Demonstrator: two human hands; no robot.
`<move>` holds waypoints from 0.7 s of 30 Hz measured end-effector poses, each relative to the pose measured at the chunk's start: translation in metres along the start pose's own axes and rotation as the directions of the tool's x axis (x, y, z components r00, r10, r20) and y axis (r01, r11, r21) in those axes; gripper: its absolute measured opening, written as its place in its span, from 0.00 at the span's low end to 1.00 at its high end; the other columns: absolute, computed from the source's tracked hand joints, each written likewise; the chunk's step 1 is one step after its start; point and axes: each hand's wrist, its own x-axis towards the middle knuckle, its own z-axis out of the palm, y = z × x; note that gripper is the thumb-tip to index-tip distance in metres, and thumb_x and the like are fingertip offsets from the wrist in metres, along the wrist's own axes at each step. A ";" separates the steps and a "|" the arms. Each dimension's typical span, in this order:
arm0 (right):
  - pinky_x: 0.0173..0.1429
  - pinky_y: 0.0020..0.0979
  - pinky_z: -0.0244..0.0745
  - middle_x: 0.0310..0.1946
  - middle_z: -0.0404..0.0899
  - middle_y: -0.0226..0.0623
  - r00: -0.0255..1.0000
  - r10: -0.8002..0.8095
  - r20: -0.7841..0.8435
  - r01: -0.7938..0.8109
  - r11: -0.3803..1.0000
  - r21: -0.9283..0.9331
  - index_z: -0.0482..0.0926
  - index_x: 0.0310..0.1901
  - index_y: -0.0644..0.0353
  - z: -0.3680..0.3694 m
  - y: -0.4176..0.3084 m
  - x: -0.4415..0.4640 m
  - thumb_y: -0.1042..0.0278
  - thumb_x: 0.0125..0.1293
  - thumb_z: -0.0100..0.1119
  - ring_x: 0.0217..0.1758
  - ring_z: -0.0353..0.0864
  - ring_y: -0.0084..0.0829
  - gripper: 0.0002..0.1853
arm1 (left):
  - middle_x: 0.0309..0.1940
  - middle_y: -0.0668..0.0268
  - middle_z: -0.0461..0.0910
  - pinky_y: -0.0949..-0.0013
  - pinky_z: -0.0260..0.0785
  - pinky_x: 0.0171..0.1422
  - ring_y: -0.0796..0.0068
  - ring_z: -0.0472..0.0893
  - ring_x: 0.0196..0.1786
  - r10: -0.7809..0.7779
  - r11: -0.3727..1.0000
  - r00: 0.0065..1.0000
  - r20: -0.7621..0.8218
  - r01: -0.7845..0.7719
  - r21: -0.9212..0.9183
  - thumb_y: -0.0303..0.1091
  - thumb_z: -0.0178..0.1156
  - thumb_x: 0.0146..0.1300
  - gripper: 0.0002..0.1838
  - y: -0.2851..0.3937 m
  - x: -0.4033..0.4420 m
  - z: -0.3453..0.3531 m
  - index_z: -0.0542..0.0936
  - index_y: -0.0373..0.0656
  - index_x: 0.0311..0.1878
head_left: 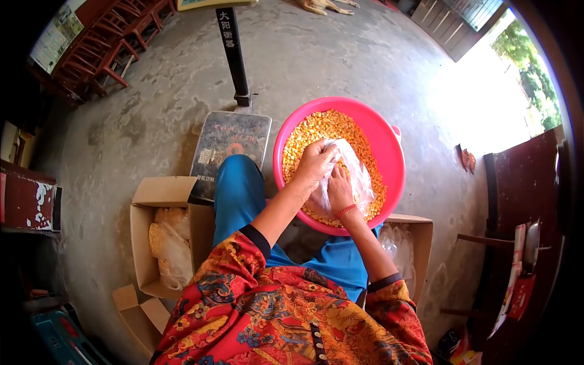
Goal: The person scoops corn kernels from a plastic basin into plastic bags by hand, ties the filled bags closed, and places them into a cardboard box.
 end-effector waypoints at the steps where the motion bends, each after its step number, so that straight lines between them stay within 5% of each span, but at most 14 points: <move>1: 0.63 0.42 0.60 0.56 0.66 0.45 1.000 0.001 0.000 -0.001 1.000 0.001 0.70 0.53 0.57 0.003 0.003 -0.001 0.60 0.56 0.52 0.60 0.63 0.47 0.23 | 0.24 0.73 0.74 0.81 0.64 0.26 0.87 0.70 0.24 -0.002 1.000 1.000 0.015 0.001 0.013 0.27 0.53 0.62 0.05 0.003 0.000 0.008 0.76 0.37 0.34; 3: 0.64 0.42 0.57 0.57 0.65 0.44 0.999 0.052 -0.001 -0.050 0.965 0.258 0.72 0.52 0.57 0.009 0.009 -0.002 0.61 0.58 0.48 0.62 0.62 0.46 0.20 | 0.23 0.74 0.73 0.81 0.62 0.25 0.88 0.69 0.23 0.009 1.000 1.000 0.029 -0.008 -0.024 0.26 0.53 0.62 0.05 0.007 -0.004 0.030 0.76 0.38 0.31; 4: 0.63 0.40 0.58 0.56 0.66 0.43 0.993 0.115 0.036 -0.115 0.804 0.583 0.70 0.53 0.56 0.012 0.012 -0.002 0.62 0.60 0.46 0.61 0.63 0.43 0.19 | 0.24 0.74 0.74 0.81 0.63 0.26 0.88 0.70 0.24 0.021 1.000 0.998 0.064 -0.021 -0.007 0.27 0.54 0.62 0.04 0.000 0.000 0.036 0.76 0.38 0.33; 5: 0.63 0.38 0.60 0.56 0.67 0.41 0.981 0.178 0.073 -0.159 0.534 0.830 0.69 0.54 0.55 0.015 0.015 -0.002 0.63 0.63 0.43 0.61 0.63 0.41 0.18 | 0.25 0.73 0.75 0.82 0.64 0.28 0.88 0.71 0.25 0.033 0.999 0.995 0.099 -0.035 0.009 0.27 0.55 0.62 0.04 -0.007 0.003 0.042 0.77 0.39 0.34; 7: 0.60 0.33 0.62 0.54 0.67 0.37 0.913 0.178 0.368 -0.372 -0.015 0.928 0.65 0.57 0.54 -0.027 0.005 -0.001 0.64 0.67 0.39 0.59 0.65 0.32 0.17 | 0.23 0.75 0.74 0.82 0.62 0.26 0.89 0.70 0.24 0.060 0.996 0.990 0.127 -0.067 0.056 0.27 0.54 0.62 0.04 -0.011 0.008 0.059 0.77 0.39 0.33; 8: 0.58 0.29 0.64 0.51 0.68 0.35 0.938 0.246 0.246 -0.343 0.530 0.775 0.62 0.58 0.53 -0.031 0.005 -0.001 0.65 0.70 0.34 0.56 0.65 0.26 0.17 | 0.23 0.76 0.73 0.82 0.62 0.26 0.89 0.69 0.24 0.089 0.992 0.988 0.122 -0.099 0.078 0.27 0.54 0.62 0.04 -0.014 0.011 0.066 0.76 0.39 0.33; 9: 0.58 0.29 0.64 0.51 0.68 0.35 0.938 0.246 0.245 -0.342 0.530 0.776 0.62 0.58 0.53 -0.018 0.015 0.002 0.65 0.70 0.34 0.56 0.65 0.26 0.17 | 0.22 0.76 0.73 0.81 0.61 0.26 0.90 0.68 0.23 0.118 0.986 0.986 0.118 -0.130 0.101 0.27 0.54 0.62 0.04 -0.019 0.015 0.074 0.76 0.39 0.33; 10: 0.55 0.33 0.65 0.49 0.68 0.37 0.891 0.447 0.079 -0.415 0.729 0.544 0.61 0.59 0.58 -0.010 0.022 0.012 0.62 0.67 0.45 0.52 0.67 0.29 0.20 | 0.21 0.76 0.71 0.82 0.59 0.22 0.90 0.66 0.21 0.130 0.983 0.987 0.092 -0.141 0.120 0.28 0.53 0.63 0.05 -0.016 0.016 0.084 0.76 0.40 0.31; 13: 0.54 0.32 0.66 0.42 0.68 0.32 0.775 0.595 -0.214 -0.420 0.738 0.529 0.63 0.57 0.59 -0.019 0.014 0.014 0.58 0.67 0.47 0.48 0.68 0.29 0.21 | 0.17 0.74 0.69 0.82 0.55 0.15 0.88 0.64 0.14 -0.050 0.994 0.989 0.138 0.036 0.103 0.27 0.50 0.65 0.05 -0.014 0.013 0.112 0.72 0.40 0.32; 14: 0.54 0.33 0.65 0.41 0.71 0.35 0.794 0.592 -0.136 -0.442 0.717 0.540 0.66 0.54 0.62 0.012 0.039 0.013 0.58 0.65 0.49 0.47 0.69 0.31 0.20 | 0.19 0.68 0.73 0.76 0.61 0.21 0.84 0.69 0.19 -0.104 0.988 0.984 0.142 0.085 0.132 0.24 0.48 0.64 0.06 -0.014 0.009 0.117 0.73 0.36 0.33; 16: 0.51 0.34 0.66 0.39 0.75 0.37 0.898 0.402 -0.177 -0.176 0.697 0.695 0.73 0.47 0.66 -0.006 0.043 0.024 0.60 0.64 0.52 0.44 0.71 0.33 0.17 | 0.17 0.67 0.71 0.75 0.60 0.19 0.83 0.68 0.17 -0.097 0.993 0.981 0.166 0.083 0.088 0.25 0.47 0.65 0.07 -0.034 0.012 0.127 0.73 0.36 0.32; 21: 0.50 0.32 0.67 0.42 0.76 0.33 0.813 0.575 -0.093 -0.257 0.497 0.829 0.73 0.49 0.63 0.030 0.070 0.022 0.62 0.63 0.52 0.44 0.72 0.30 0.16 | 0.17 0.61 0.72 0.70 0.62 0.20 0.77 0.72 0.16 -0.045 0.984 0.988 0.148 0.018 0.178 0.26 0.48 0.63 0.06 -0.090 0.031 0.137 0.72 0.35 0.32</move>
